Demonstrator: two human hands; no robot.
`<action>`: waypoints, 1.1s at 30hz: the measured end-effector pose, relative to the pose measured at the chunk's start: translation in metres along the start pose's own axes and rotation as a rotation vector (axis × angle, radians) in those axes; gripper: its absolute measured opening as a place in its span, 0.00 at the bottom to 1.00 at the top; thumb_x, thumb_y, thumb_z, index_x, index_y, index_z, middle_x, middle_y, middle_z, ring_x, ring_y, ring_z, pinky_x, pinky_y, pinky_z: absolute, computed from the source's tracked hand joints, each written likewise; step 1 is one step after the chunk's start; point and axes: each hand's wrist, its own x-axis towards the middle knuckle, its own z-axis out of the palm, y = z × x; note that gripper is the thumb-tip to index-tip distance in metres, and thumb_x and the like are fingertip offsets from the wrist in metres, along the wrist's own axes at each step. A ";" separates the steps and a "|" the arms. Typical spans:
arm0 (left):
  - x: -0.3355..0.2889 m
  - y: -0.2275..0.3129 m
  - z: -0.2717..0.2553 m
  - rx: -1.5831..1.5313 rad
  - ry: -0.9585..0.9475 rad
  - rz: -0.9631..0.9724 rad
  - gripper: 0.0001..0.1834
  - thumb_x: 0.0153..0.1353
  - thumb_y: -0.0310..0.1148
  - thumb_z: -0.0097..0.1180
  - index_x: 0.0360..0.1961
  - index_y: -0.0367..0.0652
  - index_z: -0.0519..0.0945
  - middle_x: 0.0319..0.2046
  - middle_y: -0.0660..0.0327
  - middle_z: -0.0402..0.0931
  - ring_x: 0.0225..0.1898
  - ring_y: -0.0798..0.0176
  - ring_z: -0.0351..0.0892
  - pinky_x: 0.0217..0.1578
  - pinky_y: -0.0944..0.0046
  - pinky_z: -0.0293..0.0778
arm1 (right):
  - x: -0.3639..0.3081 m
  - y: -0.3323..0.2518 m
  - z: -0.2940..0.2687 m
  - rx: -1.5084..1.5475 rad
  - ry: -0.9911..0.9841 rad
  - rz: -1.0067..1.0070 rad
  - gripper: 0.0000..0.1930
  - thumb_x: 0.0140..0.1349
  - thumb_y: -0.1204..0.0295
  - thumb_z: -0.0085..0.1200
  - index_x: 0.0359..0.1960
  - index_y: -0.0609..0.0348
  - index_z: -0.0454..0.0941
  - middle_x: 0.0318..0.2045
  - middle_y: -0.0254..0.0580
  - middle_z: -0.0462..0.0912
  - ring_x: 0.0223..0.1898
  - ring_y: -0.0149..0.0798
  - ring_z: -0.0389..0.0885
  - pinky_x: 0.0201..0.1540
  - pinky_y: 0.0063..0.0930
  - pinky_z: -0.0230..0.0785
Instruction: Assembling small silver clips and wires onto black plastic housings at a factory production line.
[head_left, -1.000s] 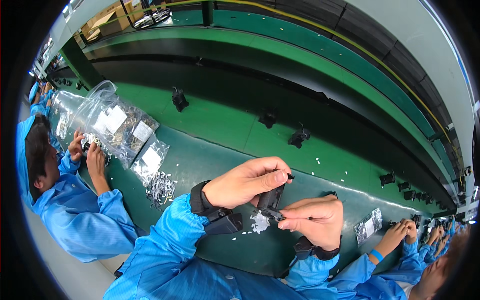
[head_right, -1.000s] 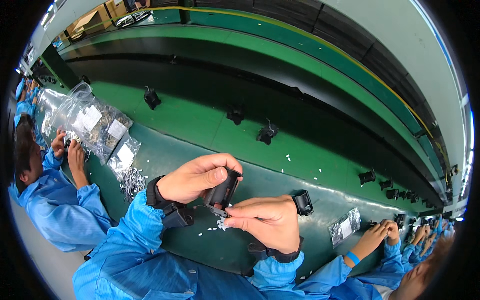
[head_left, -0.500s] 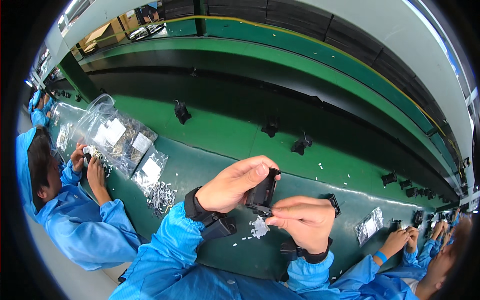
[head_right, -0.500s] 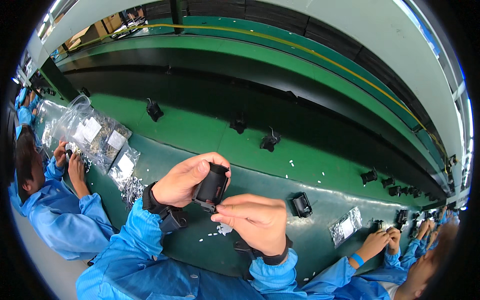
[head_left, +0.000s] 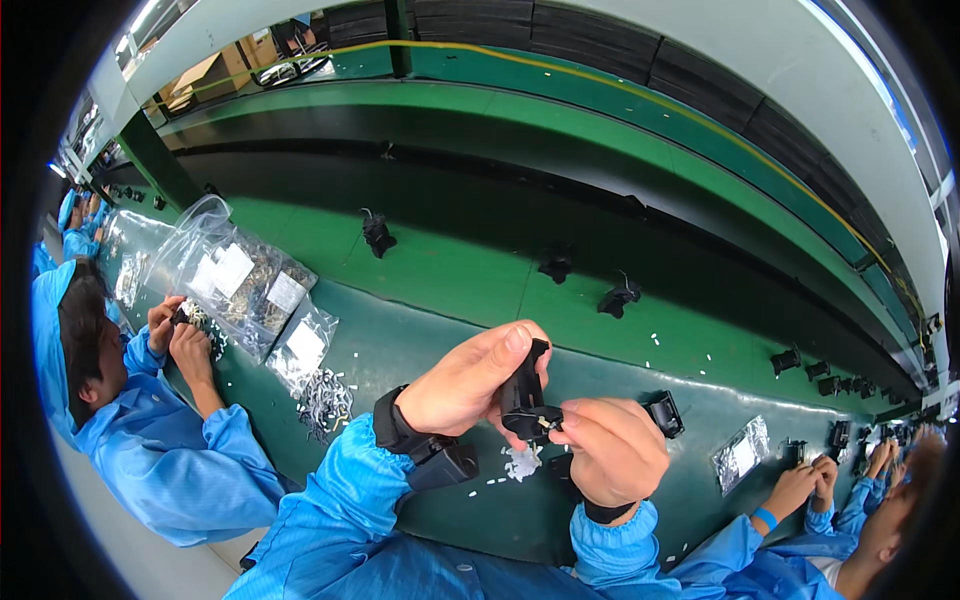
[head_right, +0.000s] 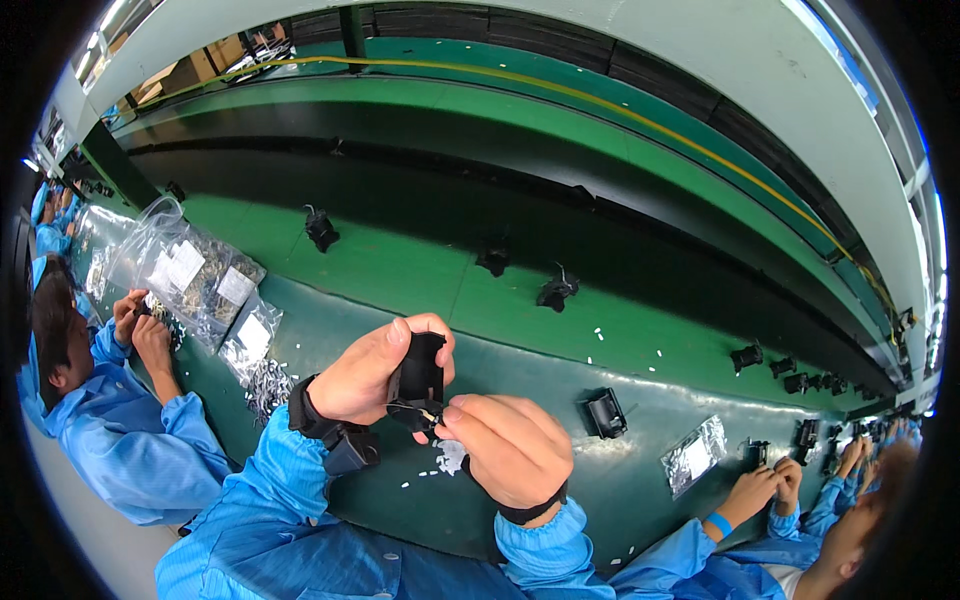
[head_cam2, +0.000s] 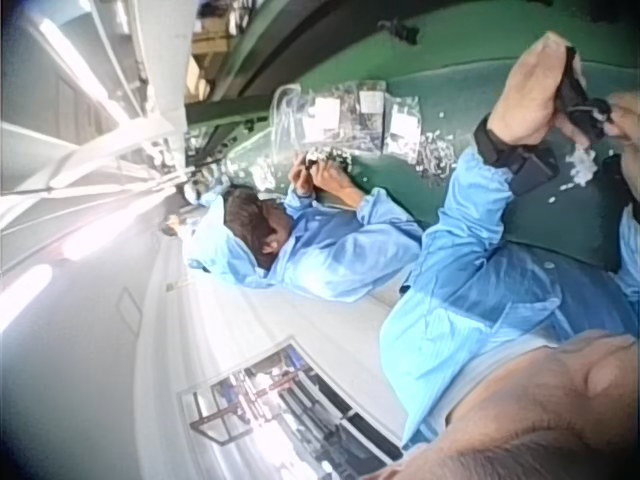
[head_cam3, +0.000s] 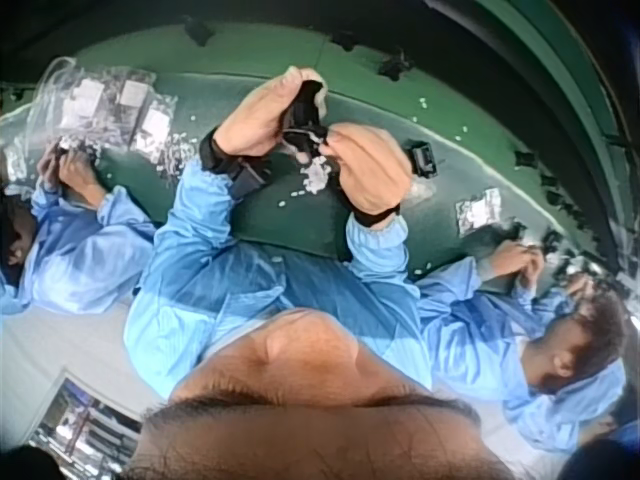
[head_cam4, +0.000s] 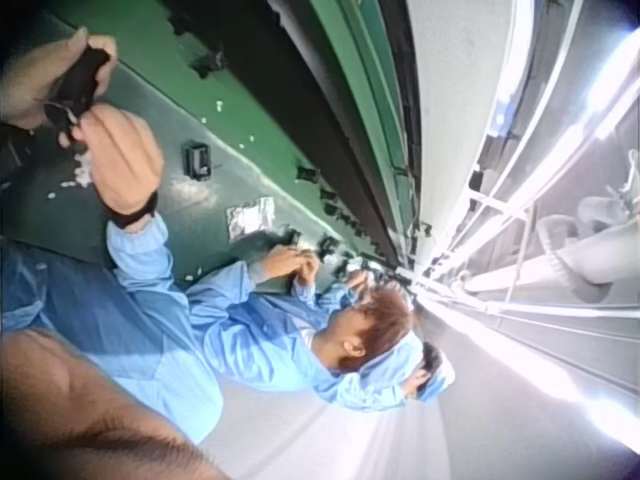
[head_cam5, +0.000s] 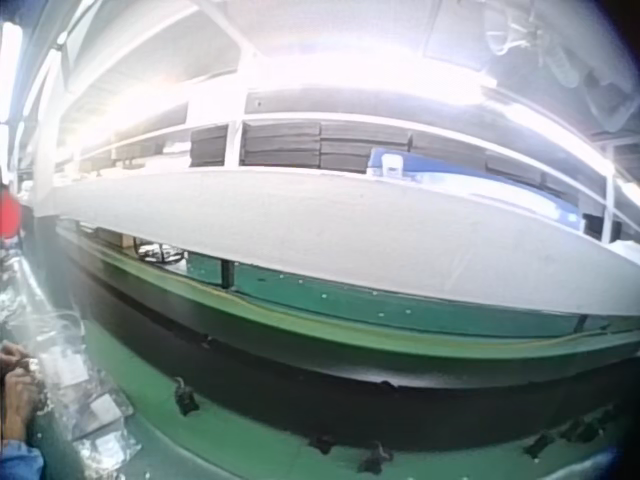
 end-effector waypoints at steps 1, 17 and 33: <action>0.000 -0.002 0.000 -0.001 -0.001 -0.017 0.34 0.72 0.68 0.42 0.47 0.43 0.72 0.35 0.62 0.73 0.30 0.68 0.85 0.25 0.63 0.88 | 0.000 -0.001 0.000 0.017 0.019 0.018 0.17 0.42 0.85 0.72 0.37 0.62 0.85 0.35 0.43 0.88 0.32 0.43 0.89 0.32 0.30 0.80; 0.000 -0.002 0.005 0.151 -0.074 -0.073 0.38 0.74 0.70 0.29 0.47 0.42 0.71 0.37 0.60 0.74 0.30 0.66 0.85 0.27 0.63 0.88 | 0.000 -0.005 -0.005 0.065 0.043 0.013 0.17 0.42 0.81 0.75 0.37 0.59 0.87 0.34 0.41 0.88 0.30 0.40 0.87 0.29 0.27 0.80; 0.004 0.003 0.006 0.014 0.121 0.346 0.28 0.71 0.59 0.54 0.48 0.42 0.67 0.46 0.52 0.75 0.46 0.56 0.83 0.37 0.55 0.85 | -0.001 -0.009 -0.005 0.211 0.289 0.461 0.06 0.67 0.76 0.62 0.40 0.68 0.83 0.42 0.51 0.84 0.33 0.34 0.82 0.32 0.23 0.73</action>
